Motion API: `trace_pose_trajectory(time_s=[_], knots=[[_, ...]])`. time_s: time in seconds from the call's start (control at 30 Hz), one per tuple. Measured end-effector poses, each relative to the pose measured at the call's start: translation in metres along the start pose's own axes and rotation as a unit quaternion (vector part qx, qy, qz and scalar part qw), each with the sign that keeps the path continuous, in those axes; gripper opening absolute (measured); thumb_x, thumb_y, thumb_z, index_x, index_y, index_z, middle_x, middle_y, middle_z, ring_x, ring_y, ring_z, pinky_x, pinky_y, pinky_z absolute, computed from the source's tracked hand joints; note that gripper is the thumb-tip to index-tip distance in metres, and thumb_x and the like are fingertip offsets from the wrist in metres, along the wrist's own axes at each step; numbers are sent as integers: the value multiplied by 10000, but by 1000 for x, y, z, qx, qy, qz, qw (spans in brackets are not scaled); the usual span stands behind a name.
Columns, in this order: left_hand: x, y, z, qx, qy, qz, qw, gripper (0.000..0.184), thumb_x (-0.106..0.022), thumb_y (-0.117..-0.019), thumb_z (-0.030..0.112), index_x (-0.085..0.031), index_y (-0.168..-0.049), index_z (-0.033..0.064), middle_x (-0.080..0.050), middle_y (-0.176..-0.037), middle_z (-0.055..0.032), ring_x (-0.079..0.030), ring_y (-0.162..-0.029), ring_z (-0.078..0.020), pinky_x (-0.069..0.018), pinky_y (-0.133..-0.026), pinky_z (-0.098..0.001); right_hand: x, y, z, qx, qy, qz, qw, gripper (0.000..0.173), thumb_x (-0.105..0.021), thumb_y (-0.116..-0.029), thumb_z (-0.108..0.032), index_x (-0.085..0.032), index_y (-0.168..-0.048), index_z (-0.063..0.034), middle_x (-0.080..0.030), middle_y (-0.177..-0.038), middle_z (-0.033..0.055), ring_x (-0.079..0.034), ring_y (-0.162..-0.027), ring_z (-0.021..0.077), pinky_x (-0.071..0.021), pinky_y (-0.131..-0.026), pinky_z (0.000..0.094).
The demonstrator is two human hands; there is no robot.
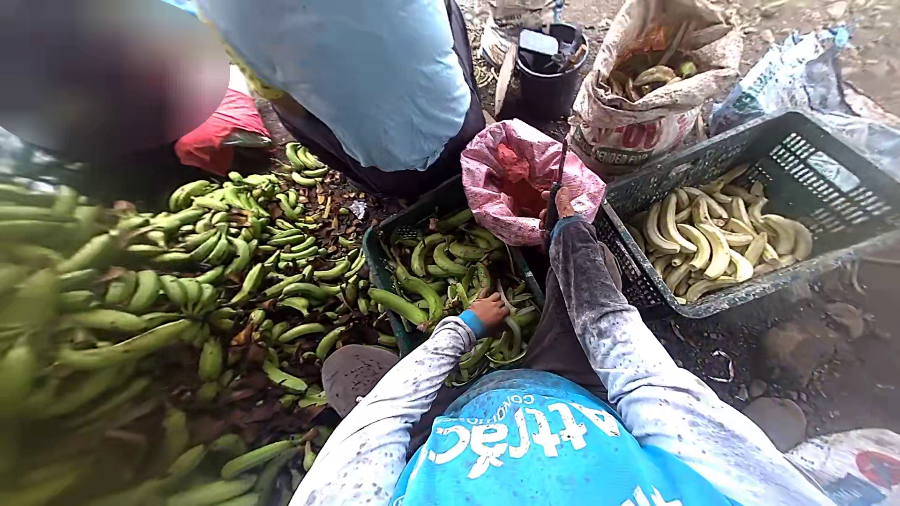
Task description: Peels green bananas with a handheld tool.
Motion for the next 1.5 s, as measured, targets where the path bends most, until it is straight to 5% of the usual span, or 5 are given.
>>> trace_pose_trajectory(time_s=[0.2,0.57,0.8,1.0,1.5], knots=[[26,62,-19,199,274,161,927,818,-770,-907,309,-364,-1576,74,-656,-1283,-243,-554,-1284,-447,-343,-1133,-639,-4,-24,41,125,104,-74,984,471,-254,-1133,-268,-481,-1378,63,-580,-884,95,-546,-658,96,-510,-669,247],[9,139,-46,139,655,578,467,513,-579,-1024,82,-366,-1474,-40,-589,-1303,-202,-649,-1072,-211,-568,-915,-383,-67,79,153,-10,261,-255,931,452,-322,-1138,-259,-450,-1431,61,-583,-918,165,-558,-741,201,-514,-769,373],[1,144,-48,-7,606,660,444,478,-616,-908,-89,-490,-1347,53,-651,-1234,6,-644,-1102,-88,-550,-970,-301,-108,109,47,204,54,-283,936,467,-338,-1062,-344,-504,-1270,40,-491,-642,-74,-498,-502,23,-492,-504,213],[10,164,-42,-91,614,682,387,470,-764,-894,125,-546,-1310,128,-695,-1232,5,-672,-1129,-151,-566,-985,-364,-74,83,150,10,425,-360,831,580,-303,-1130,-411,-574,-1292,76,-639,-1026,220,-611,-854,263,-510,-825,459],[43,104,-11,199,742,544,336,480,-274,-1138,317,-519,-1373,-23,-601,-1256,-204,-595,-1095,-253,-501,-951,-443,-96,5,112,403,511,-189,736,506,-631,-989,-466,-665,-1354,-117,-664,-1231,285,-618,-1174,491,-453,-1004,688]])
Point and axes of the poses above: each hand's wrist, its own y-axis away from the middle knuckle, its own x-axis out of the back of the hand, z = x × y, the point moved 1 cm from there along -y, towards the middle knuckle
